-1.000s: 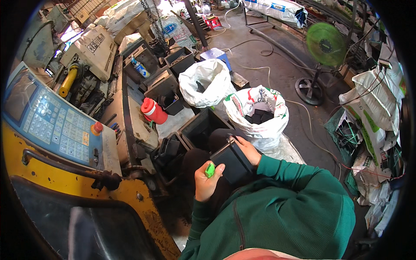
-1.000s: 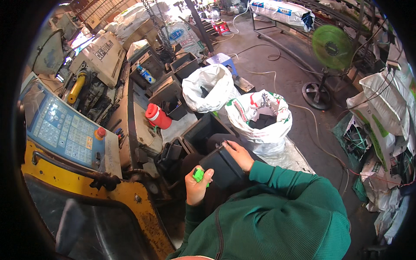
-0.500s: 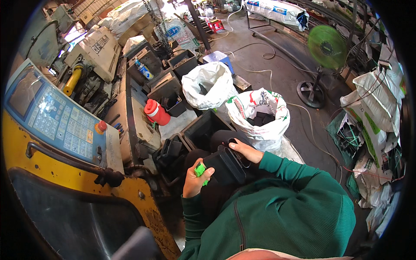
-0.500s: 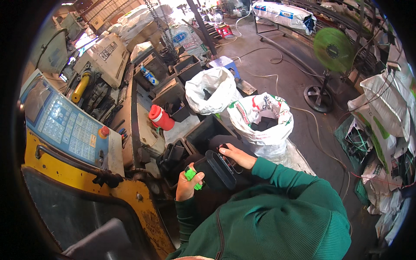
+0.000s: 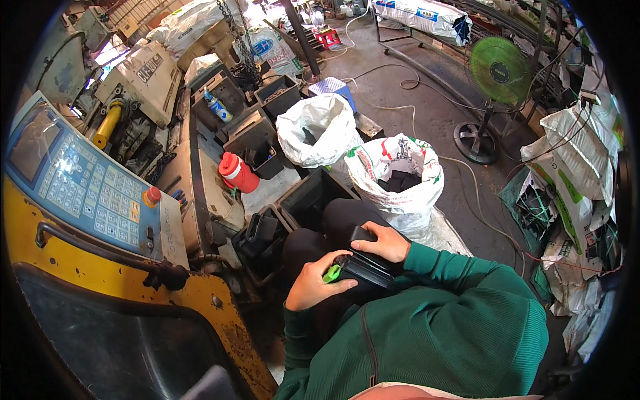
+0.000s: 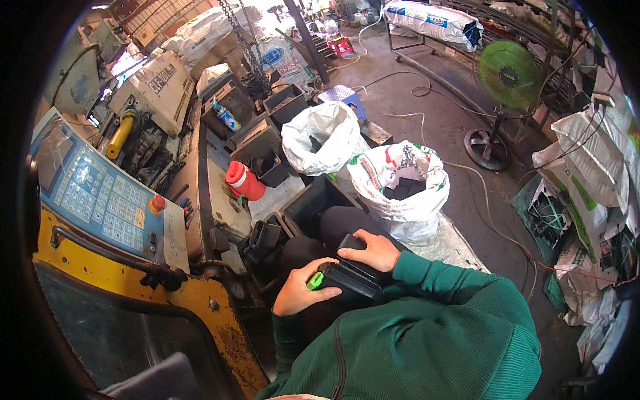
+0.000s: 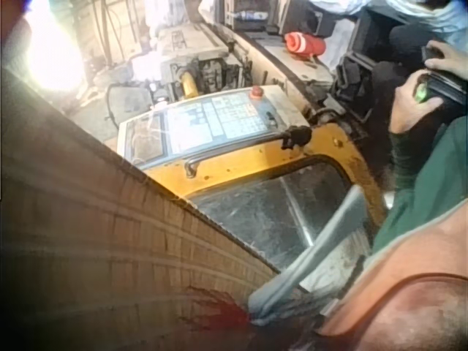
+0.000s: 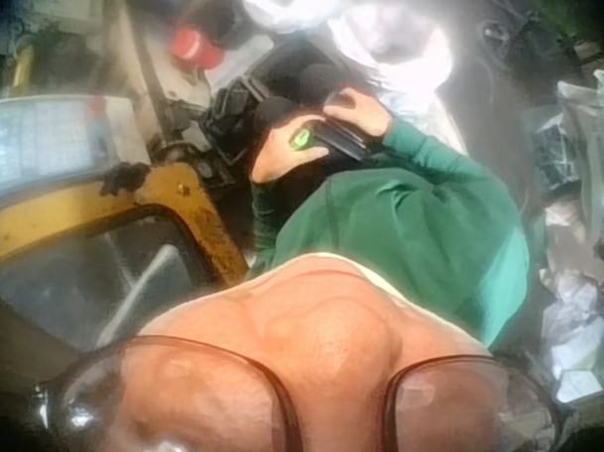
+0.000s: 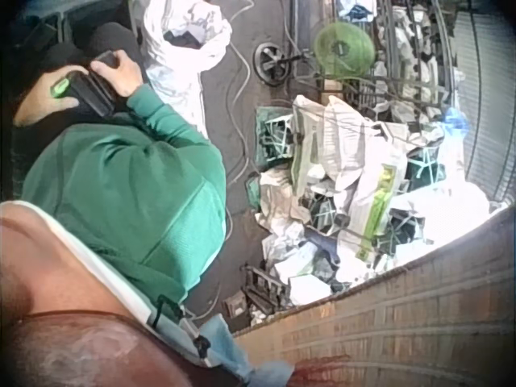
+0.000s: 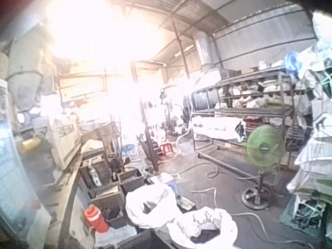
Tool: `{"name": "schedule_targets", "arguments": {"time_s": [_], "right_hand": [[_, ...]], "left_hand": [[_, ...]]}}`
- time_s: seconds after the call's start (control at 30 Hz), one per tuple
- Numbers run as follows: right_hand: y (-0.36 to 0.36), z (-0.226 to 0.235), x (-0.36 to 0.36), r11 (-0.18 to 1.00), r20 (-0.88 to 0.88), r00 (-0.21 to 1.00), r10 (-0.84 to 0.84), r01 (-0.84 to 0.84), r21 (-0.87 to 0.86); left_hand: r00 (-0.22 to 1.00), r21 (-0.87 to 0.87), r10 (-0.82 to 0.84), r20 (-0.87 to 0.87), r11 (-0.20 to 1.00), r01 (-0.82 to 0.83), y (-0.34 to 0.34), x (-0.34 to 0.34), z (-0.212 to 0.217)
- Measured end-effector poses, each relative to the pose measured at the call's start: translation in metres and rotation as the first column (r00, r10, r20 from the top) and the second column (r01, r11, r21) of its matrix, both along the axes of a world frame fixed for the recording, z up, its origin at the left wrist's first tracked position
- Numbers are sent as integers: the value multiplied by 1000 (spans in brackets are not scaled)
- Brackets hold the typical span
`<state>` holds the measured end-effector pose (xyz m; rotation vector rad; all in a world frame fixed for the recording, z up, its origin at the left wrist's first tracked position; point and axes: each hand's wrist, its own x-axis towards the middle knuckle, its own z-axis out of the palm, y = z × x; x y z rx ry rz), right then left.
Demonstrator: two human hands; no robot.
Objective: The person repeatedly picks up small black rectangular electronic components, wipes them with a green tool, and places them into a white sack. The person also briefly interacts with a control panel and handles a black pouch.
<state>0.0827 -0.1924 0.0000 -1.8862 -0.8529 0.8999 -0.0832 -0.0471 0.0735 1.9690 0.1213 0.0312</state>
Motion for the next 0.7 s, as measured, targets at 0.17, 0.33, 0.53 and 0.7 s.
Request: {"name": "schedule_targets", "arguments": {"time_s": [0.17,0.33,0.53,0.7], "right_hand": [[7,2,14,859,-705,649,-285,500,113],[24,16,41,701,-772,588,-240,655,281],[21,18,46,783,-911,383,150,517,347],[25,14,36,781,-937,318,147,544,307]], "left_hand": [[998,304,43,55,951,-57,-45,-8,21],[943,155,328,61,930,-334,10,-10,-4],[916,273,240,-320,950,-153,15,-2,-60],[848,303,517,118,794,-526,10,12,-37]]}}
